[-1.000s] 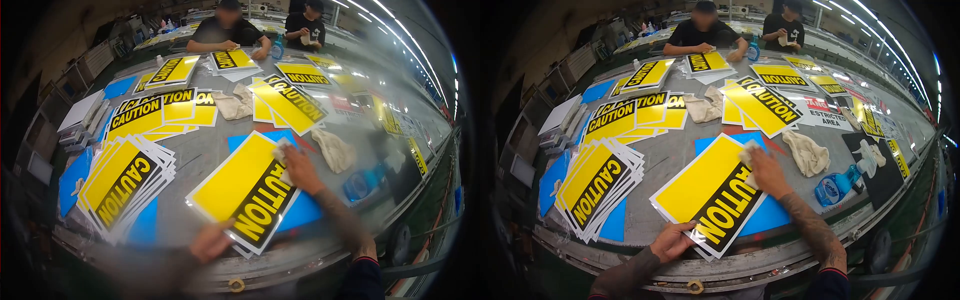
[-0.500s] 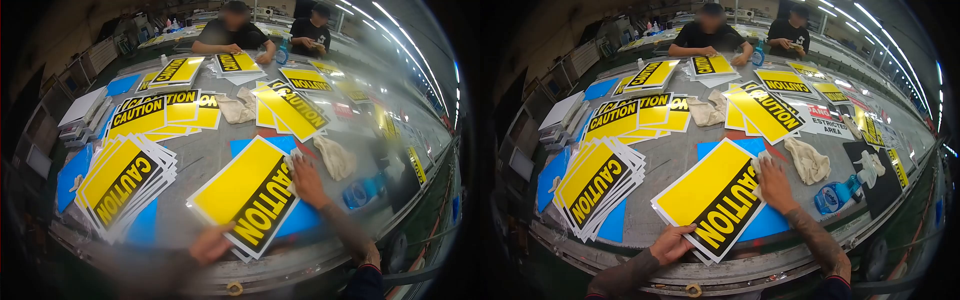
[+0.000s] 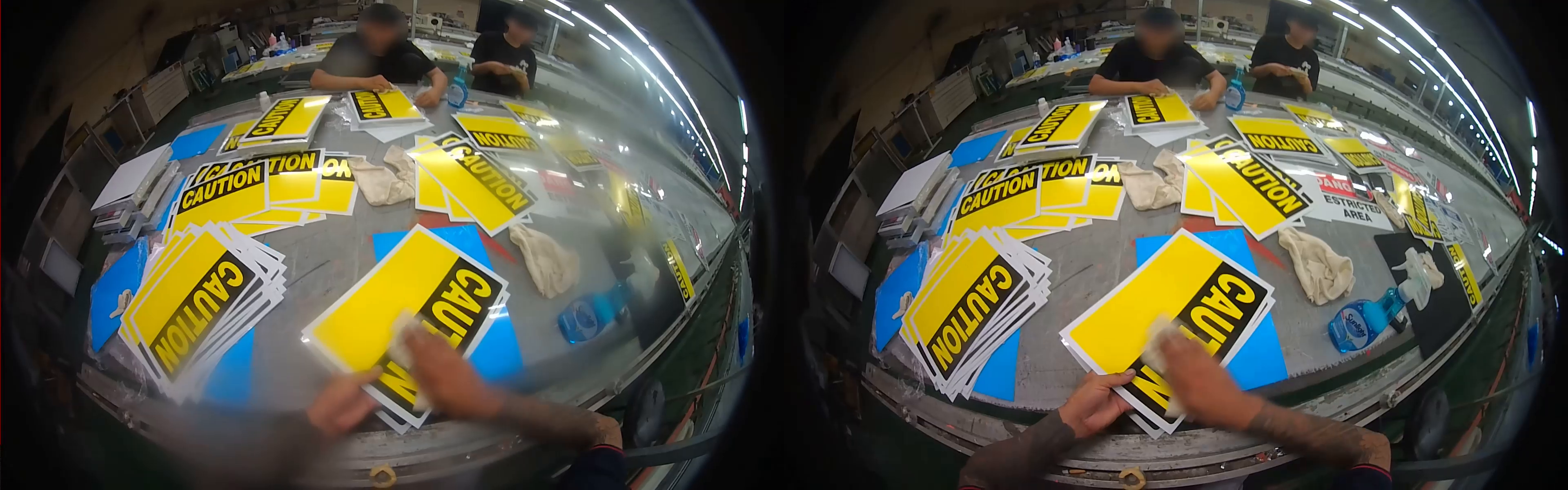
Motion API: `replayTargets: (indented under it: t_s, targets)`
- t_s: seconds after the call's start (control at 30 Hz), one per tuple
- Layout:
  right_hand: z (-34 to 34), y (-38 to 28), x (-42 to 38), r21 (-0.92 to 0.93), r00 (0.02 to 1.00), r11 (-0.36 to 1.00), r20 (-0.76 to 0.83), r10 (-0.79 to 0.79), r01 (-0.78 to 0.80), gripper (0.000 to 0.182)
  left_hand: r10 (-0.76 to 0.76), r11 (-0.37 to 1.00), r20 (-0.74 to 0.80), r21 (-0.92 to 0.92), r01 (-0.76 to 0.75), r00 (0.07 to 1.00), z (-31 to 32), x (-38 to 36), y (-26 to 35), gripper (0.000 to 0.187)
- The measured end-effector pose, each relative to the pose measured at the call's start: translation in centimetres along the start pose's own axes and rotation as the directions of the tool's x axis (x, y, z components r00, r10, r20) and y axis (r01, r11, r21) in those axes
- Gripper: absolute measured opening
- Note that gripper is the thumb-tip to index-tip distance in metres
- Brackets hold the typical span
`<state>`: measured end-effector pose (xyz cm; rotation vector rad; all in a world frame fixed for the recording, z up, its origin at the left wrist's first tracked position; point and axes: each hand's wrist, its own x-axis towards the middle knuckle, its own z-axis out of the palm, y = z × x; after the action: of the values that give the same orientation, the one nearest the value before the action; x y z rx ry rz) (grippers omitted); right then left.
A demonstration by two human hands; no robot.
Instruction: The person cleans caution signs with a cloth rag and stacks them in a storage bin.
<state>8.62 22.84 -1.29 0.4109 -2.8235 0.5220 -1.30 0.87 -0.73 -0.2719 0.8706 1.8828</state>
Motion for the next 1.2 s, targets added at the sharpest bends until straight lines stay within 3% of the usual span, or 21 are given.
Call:
replayTargets:
  t_s: [0.07, 0.1, 0.13, 0.17, 0.2, 0.23, 0.33, 0.4, 0.47, 0.5, 0.6, 0.7, 0.8, 0.87, 0.9, 0.93, 1.0, 1.03, 1.1, 1.13, 1.2]
  targets:
    - [-1.9, -2.2, 0.7, 0.037, 0.992, 0.997, 0.104, -0.065, 0.061, 0.055, -0.019, 1.0, -0.026, -0.004, 0.019, 0.999, -0.8, 0.2, -0.3, 0.045]
    - [-1.7, 0.6, 0.6, -0.006, 0.999, 1.0, 0.042, -0.006, 0.006, 0.052, -0.031, 0.999, -0.029, 0.007, 0.031, 0.999, -0.3, -0.1, 0.0, 0.045]
    - [-1.4, 4.6, 0.6, -0.169, 0.996, 0.982, 0.005, 0.085, -0.083, 0.048, -0.031, 0.999, -0.026, 0.011, 0.031, 0.999, 0.2, -0.3, 0.2, 0.045]
    - [-2.7, 8.0, 1.0, -0.044, 0.965, 0.966, -0.073, 0.252, -0.256, 0.046, -0.013, 1.0, -0.031, 0.02, 0.013, 0.999, 0.3, -0.3, 0.1, 0.045]
    - [-3.1, 11.3, 0.7, -0.247, 0.932, 0.901, -0.154, 0.328, -0.358, 0.05, -0.005, 1.0, -0.031, 0.017, 0.005, 0.999, 0.3, -0.4, 0.0, 0.045]
    - [-3.5, 13.3, 0.6, -0.271, 0.906, 0.866, -0.173, 0.386, -0.421, 0.053, 0.002, 1.0, -0.03, 0.014, -0.001, 1.0, 0.2, -0.3, 0.0, 0.044]
    - [-0.4, 10.9, -0.5, -0.393, 0.943, 0.863, -0.224, 0.245, -0.318, 0.056, -0.004, 1.0, -0.052, 0.004, 0.005, 0.999, 0.2, -0.3, 0.1, 0.044]
    - [0.0, 5.0, -0.6, -0.173, 0.991, 0.976, -0.057, 0.125, -0.133, 0.059, -0.032, 0.999, -0.059, 0.004, 0.032, 0.998, -0.2, -0.1, 0.1, 0.045]
    - [-2.0, 3.9, -0.7, -0.116, 0.979, 0.974, 0.045, 0.201, -0.195, 0.058, 0.03, 0.983, 0.016, 0.18, -0.032, 0.999, -1.7, 0.3, -0.3, 0.045]
    - [-2.3, 6.1, -0.9, -0.15, 0.968, 0.957, -0.08, 0.237, -0.246, 0.055, 0.091, 0.945, 0.118, 0.303, -0.123, 0.989, -3.6, 0.6, -1.0, 0.044]
    - [-2.2, 11.6, -1.0, -0.31, 0.888, 0.836, -0.249, 0.387, -0.452, 0.053, -0.007, 0.997, -0.025, 0.078, 0.009, 1.0, -0.9, 0.1, -0.2, 0.044]
    - [-0.4, 4.3, -1.1, -0.158, 0.983, 0.974, -0.11, 0.148, -0.165, 0.056, 0.18, 0.896, 0.227, 0.364, -0.255, 0.957, -5.9, 2.4, -2.0, 0.045]
    - [-1.2, 0.1, -0.8, 0.013, 0.999, 0.999, 0.039, 0.032, -0.032, 0.049, 0.106, 0.934, 0.132, 0.327, -0.145, 0.985, -3.4, 0.8, -1.0, 0.045]
    - [-1.7, 7.4, 0.2, -0.045, 0.963, 0.962, -0.006, 0.271, -0.271, 0.052, -0.018, 0.997, -0.075, 0.072, 0.023, 0.997, 0.1, -0.2, 0.0, 0.046]
    - [-2.1, 11.1, 0.3, -0.187, 0.957, 0.947, -0.176, 0.23, -0.262, 0.049, -0.021, 0.997, -0.087, 0.066, 0.027, 0.996, 0.0, -0.1, 0.0, 0.046]
    - [-2.9, 12.5, 1.1, -0.223, 0.891, 0.872, -0.239, 0.385, -0.436, 0.05, -0.021, 0.999, -0.074, 0.044, 0.025, 0.997, -0.2, -0.1, 0.0, 0.047]
    - [-0.9, 11.1, 1.5, -0.361, 0.931, 0.863, -0.225, 0.289, -0.355, 0.049, -0.023, 1.0, -0.041, 0.003, 0.023, 0.999, -0.8, 0.4, 0.1, 0.047]
    - [-0.6, 7.9, 1.3, -0.387, 0.991, 0.915, -0.102, 0.084, -0.117, 0.05, 0.013, 0.989, 0.0, 0.149, -0.013, 1.0, -1.1, 0.7, -0.1, 0.044]
    - [1.4, -0.9, 1.3, -0.039, 0.991, 0.998, -0.122, -0.049, 0.045, 0.056, 0.003, 1.0, 0.123, 0.007, -0.004, 0.992, -2.6, 1.1, -0.5, 0.046]
    - [0.9, -4.3, 0.9, 0.147, 0.999, 0.988, -0.017, -0.047, 0.049, 0.059, 0.007, 0.998, 0.183, -0.059, 0.004, 0.983, -3.1, 1.3, -0.5, 0.048]
    - [0.9, -6.1, 1.1, 0.193, 0.987, 0.972, 0.061, -0.147, 0.133, 0.061, 0.055, 0.999, 0.093, -0.006, -0.054, 0.994, -2.2, 1.2, 0.0, 0.058]
